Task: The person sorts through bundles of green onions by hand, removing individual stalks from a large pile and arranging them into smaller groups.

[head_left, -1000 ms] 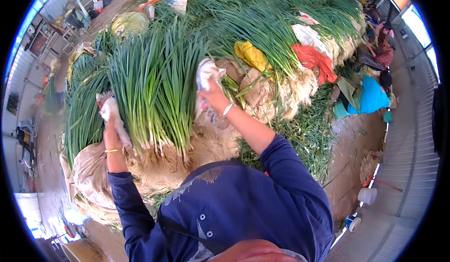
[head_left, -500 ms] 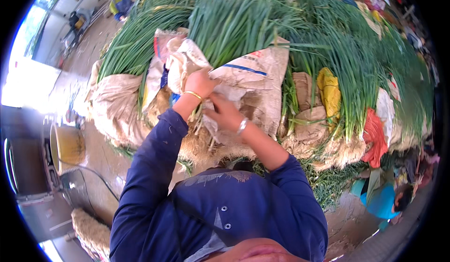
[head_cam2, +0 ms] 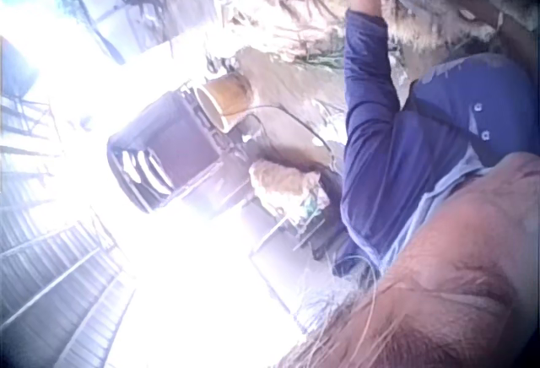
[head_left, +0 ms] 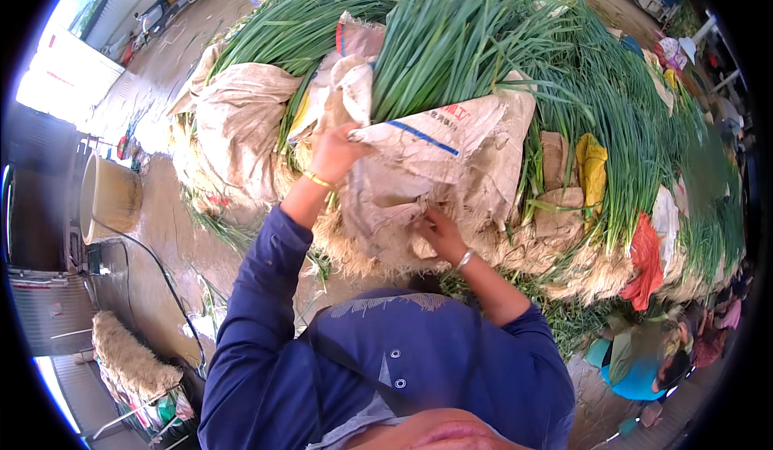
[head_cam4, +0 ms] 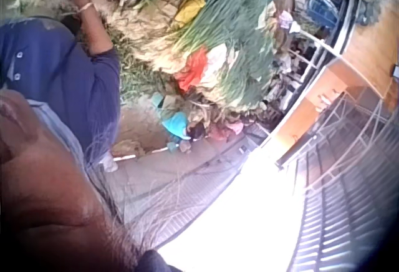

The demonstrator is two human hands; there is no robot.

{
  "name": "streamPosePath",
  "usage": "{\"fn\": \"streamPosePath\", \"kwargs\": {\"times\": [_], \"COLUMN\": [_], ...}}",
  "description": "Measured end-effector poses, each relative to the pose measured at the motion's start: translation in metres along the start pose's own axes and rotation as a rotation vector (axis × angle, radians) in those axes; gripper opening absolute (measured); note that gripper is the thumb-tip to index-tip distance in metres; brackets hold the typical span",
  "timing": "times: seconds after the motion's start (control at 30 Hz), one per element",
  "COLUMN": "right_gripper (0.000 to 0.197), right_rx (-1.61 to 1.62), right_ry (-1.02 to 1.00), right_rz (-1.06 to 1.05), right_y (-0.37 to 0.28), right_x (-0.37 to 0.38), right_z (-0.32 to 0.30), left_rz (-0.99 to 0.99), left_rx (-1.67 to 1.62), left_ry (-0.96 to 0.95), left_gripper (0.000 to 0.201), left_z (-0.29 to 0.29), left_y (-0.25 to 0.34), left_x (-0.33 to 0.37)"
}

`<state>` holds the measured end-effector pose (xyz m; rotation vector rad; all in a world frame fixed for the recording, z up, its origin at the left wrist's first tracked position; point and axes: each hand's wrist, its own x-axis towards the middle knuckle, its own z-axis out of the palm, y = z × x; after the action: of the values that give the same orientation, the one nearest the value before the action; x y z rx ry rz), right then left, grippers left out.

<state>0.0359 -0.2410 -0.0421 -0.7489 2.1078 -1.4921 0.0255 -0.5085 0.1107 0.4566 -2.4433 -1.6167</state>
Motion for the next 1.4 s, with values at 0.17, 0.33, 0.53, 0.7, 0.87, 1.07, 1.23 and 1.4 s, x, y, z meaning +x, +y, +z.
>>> {"fn": "streamPosePath", "kwargs": {"times": [0.17, 0.33, 0.53, 0.7, 0.87, 1.07, 1.23, 1.4], "right_gripper": [0.030, 0.037, 0.015, 0.037, 0.048, 0.035, 0.032, 0.032], "right_rx": [0.035, 0.169, 0.842, 0.303, 0.807, 1.354, 1.249, 1.187], "right_ry": [0.506, 0.034, -0.375, -0.325, -0.826, -0.770, -0.831, -1.052], "right_rz": [-0.043, 0.366, 0.645, 0.383, 0.884, 0.644, 0.620, 0.549], "right_y": [-0.092, -0.102, -0.063, -0.050, -0.043, -0.118, -0.109, -0.140], "right_x": [-0.008, 0.034, -0.048, -0.067, -0.036, 0.006, 0.077, 0.128], "right_z": [-0.021, 0.023, 0.141, 0.257, 0.395, 0.525, 0.585, 0.644], "left_rz": [-0.196, -0.352, -0.653, -0.727, -0.785, -1.048, -1.271, -1.468], "left_rx": [-0.271, -0.326, -0.752, -0.630, -0.364, -0.098, 0.105, -0.063], "left_ry": [-0.007, 0.089, 0.589, 0.767, 0.643, 0.677, 0.747, 0.957], "left_gripper": [0.025, 0.020, 0.035, 0.035, 0.027, 0.010, 0.014, 0.017], "left_z": [-0.072, -0.107, -0.161, -0.174, -0.168, -0.172, -0.164, -0.139], "left_y": [-0.049, -0.109, -0.175, -0.205, -0.259, -0.251, -0.228, -0.235], "left_x": [-0.104, -0.242, -0.421, -0.557, -0.692, -0.788, -0.824, -0.856]}}
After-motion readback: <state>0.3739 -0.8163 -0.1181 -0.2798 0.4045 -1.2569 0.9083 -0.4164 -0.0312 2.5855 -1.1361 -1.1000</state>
